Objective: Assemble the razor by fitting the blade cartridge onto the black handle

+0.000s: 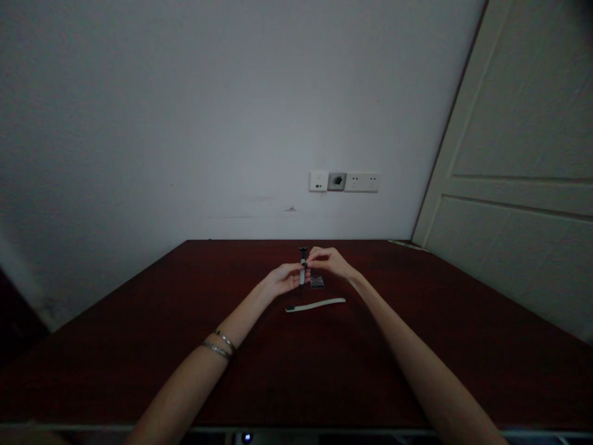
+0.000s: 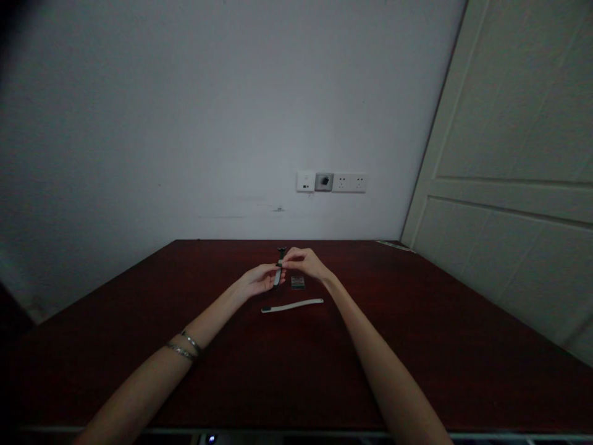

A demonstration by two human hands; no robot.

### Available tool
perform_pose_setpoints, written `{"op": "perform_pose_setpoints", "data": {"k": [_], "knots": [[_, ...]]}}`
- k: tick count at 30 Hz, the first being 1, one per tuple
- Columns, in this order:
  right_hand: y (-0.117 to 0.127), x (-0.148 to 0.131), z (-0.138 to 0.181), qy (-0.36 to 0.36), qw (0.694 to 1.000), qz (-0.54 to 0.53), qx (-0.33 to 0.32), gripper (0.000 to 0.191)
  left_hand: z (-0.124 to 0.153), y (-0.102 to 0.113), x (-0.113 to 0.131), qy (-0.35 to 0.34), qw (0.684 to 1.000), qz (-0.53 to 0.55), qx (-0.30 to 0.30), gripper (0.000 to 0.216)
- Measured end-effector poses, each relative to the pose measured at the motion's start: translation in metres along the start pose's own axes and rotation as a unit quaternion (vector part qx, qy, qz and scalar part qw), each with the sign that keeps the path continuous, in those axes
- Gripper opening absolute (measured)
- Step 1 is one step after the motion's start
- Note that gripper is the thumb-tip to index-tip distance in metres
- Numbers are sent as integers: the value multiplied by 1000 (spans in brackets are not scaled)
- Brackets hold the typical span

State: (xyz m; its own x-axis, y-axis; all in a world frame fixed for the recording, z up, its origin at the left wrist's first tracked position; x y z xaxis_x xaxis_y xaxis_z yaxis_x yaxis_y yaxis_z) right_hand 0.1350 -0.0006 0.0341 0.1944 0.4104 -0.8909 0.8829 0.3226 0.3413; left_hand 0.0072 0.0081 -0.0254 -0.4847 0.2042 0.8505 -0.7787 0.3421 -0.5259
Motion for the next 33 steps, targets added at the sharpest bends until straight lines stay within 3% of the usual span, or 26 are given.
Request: {"op": "perform_pose_setpoints", "data": {"k": [5,13,18,25,33], "knots": [[9,9,-3,-30,996,-67,51,16,-3,5,-1,0,1000,-26,-16,6],[17,28,-6,-106,981,-128,104,23,-7,5,5,-56,998,-14,12,11],[17,27,-4,-143,980,-89,103,25,-5,3,9,-114,990,-82,10,7],[21,30,-5,-172,980,-8,103,23,-4,7,13,-196,963,-174,61,13],[18,35,-7,-193,978,37,62,19,-4,6,14,-221,955,-195,44,26]]}}
Point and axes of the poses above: each hand's wrist, its own z-axis away from the middle knuckle, its own y-axis out of the back of the hand, x = y × z, the point moved 5 cm from there along -z, towards the middle knuckle, and after that the axes turned 15 degrees about -y, right-handed, at the moved point
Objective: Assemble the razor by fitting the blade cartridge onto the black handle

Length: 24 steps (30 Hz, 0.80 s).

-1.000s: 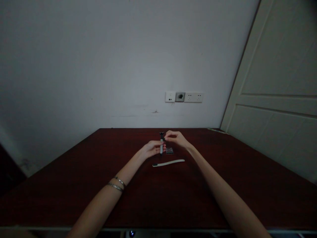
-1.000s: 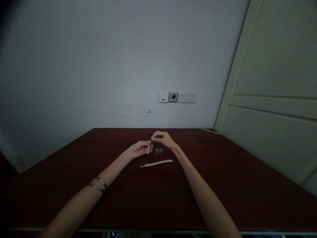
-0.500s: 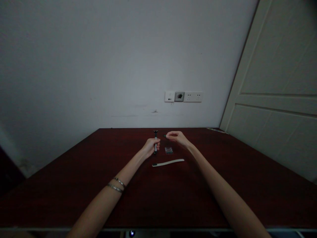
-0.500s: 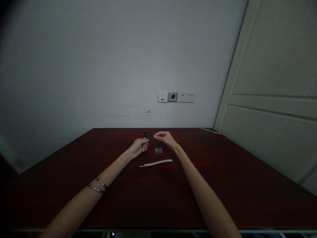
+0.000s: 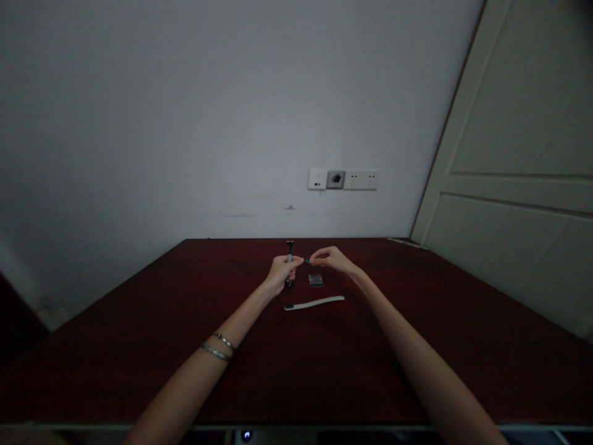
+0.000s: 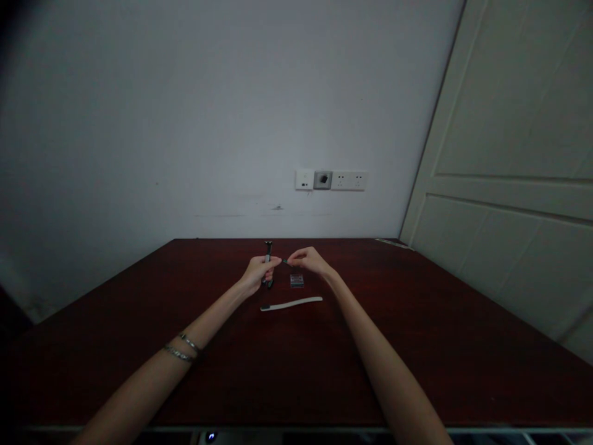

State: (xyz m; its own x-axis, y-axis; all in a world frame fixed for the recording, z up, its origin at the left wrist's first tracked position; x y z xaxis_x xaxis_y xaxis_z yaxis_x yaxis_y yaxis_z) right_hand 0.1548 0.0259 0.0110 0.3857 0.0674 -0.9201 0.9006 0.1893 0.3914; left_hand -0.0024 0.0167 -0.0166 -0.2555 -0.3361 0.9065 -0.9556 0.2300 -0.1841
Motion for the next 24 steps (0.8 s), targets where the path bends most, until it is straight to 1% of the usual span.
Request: {"op": "perform_pose_setpoints", "data": {"k": [8,13,17,19,22,24], "knots": [[-3,-1,0,7,1000,13,-11,19,0,0,-4,19,1000,17,-18,27],[-5,-1,1,13,1000,10,-8,19,0,0,-2,18,1000,11,-8,25],[-1,-3,4,21,1000,0,-8,24,0,1,1,22,1000,21,0,22],[5,-6,6,42,999,7,15,25,1,3,2,29,999,30,4,21],[12,-13,11,107,992,34,58,21,1,5,3,44,998,49,5,20],[12,-17,14,141,987,54,59,20,1,6,3,49,997,59,6,19]]}}
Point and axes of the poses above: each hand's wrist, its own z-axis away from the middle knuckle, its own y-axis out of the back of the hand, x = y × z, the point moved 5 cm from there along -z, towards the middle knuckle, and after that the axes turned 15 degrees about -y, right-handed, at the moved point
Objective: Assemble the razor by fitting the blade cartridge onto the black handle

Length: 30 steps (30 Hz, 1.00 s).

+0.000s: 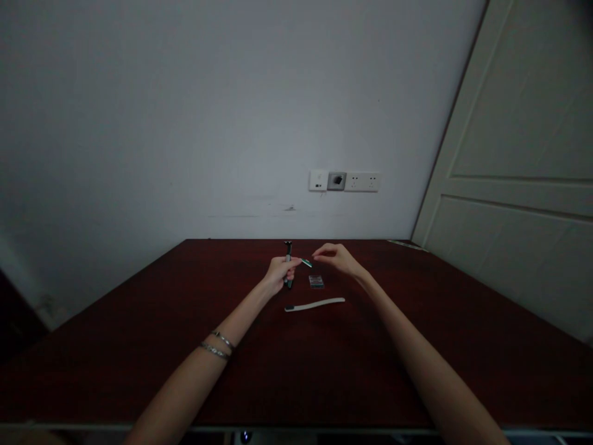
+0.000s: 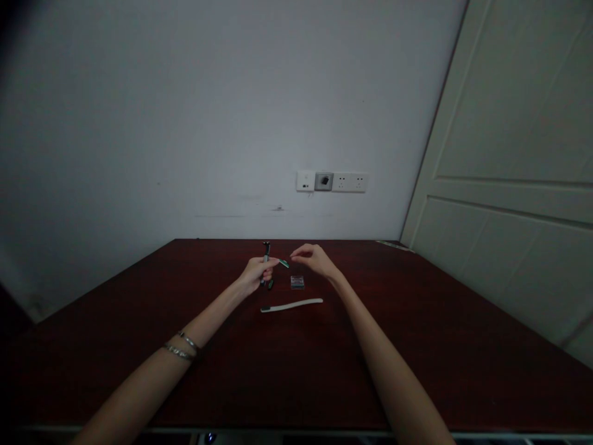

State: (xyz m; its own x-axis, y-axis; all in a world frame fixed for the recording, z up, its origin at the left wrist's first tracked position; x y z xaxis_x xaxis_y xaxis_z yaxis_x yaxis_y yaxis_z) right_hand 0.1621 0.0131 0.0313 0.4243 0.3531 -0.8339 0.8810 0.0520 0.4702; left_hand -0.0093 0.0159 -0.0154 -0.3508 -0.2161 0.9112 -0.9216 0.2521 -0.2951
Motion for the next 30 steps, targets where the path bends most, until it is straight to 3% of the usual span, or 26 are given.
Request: {"op": "perform_pose_setpoints", "data": {"k": [8,17,30], "knots": [[-9,-7,3,69,995,25,-61,23,-1,-3,-6,45,998,44,-25,23],[-12,-18,11,94,987,70,-107,22,5,-9,-8,141,985,86,-53,21],[-12,-20,12,108,986,66,-112,19,8,-12,-12,202,969,123,-70,16]]}}
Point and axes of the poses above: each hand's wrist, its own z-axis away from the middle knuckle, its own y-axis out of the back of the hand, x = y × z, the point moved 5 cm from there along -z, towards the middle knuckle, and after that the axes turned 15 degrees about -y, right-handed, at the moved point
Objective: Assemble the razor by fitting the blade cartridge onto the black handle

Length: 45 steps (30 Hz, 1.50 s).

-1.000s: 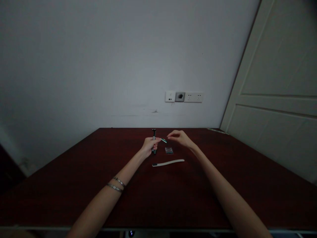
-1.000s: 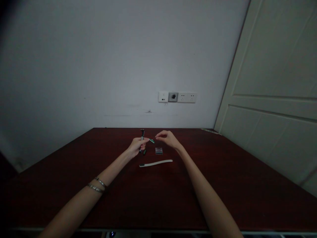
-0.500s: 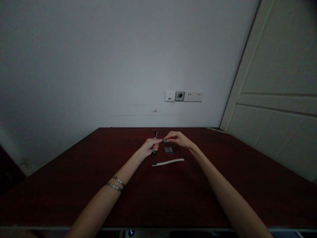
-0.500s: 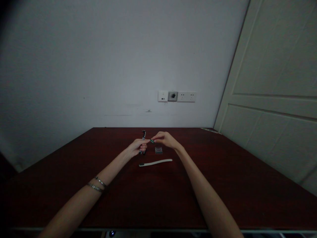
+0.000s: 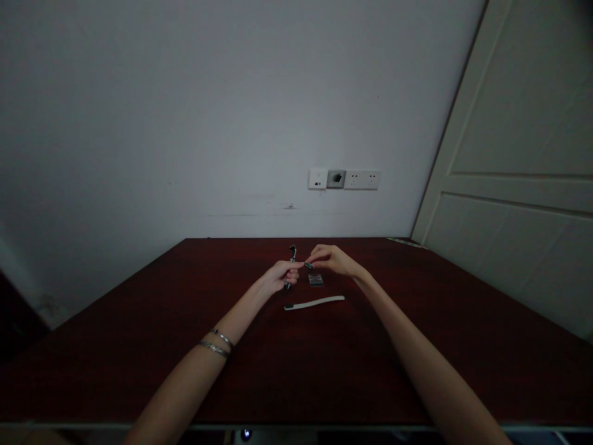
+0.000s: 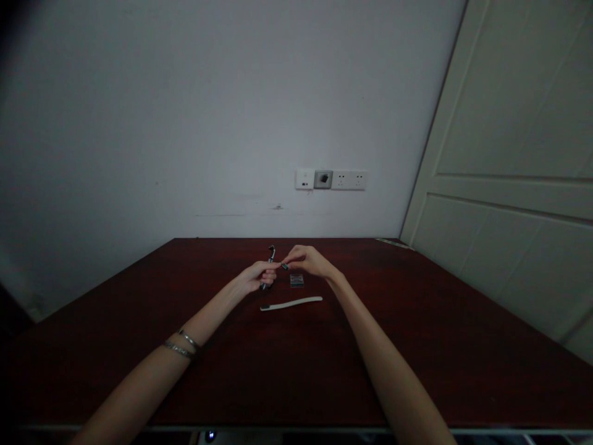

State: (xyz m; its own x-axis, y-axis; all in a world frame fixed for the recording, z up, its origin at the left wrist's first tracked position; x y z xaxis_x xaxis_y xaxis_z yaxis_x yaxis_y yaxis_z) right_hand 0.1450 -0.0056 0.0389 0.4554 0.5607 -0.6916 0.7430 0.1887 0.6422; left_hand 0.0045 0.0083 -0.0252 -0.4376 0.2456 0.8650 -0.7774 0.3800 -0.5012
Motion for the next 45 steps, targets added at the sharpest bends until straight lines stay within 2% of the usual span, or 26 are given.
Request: {"op": "perform_pose_setpoints", "data": {"k": [6,11,14,19,24,29,38,42,45], "knots": [[-1,1,-1,-8,1000,6,1,18,0,-1,-1,12,1000,-1,-8,15],[-1,3,-2,-19,999,-5,29,18,-2,0,-2,-3,1000,-16,-25,12],[1,5,-4,-32,998,-28,43,18,-2,1,0,-46,997,-56,-12,15],[2,14,-5,-85,994,-41,55,21,0,4,13,-156,978,-133,40,27],[-1,17,-5,-97,994,-20,52,20,0,3,17,-199,969,-144,35,32],[-5,14,-6,-84,995,41,46,20,-2,2,16,-219,960,-170,21,32],[-9,6,-6,-51,987,145,43,20,-1,4,18,-229,949,-209,52,32],[-8,3,-5,-48,988,140,51,21,-2,6,17,-234,947,-213,54,30],[-6,8,-5,-55,994,90,42,24,-2,8,18,-237,950,-194,56,29]]}}
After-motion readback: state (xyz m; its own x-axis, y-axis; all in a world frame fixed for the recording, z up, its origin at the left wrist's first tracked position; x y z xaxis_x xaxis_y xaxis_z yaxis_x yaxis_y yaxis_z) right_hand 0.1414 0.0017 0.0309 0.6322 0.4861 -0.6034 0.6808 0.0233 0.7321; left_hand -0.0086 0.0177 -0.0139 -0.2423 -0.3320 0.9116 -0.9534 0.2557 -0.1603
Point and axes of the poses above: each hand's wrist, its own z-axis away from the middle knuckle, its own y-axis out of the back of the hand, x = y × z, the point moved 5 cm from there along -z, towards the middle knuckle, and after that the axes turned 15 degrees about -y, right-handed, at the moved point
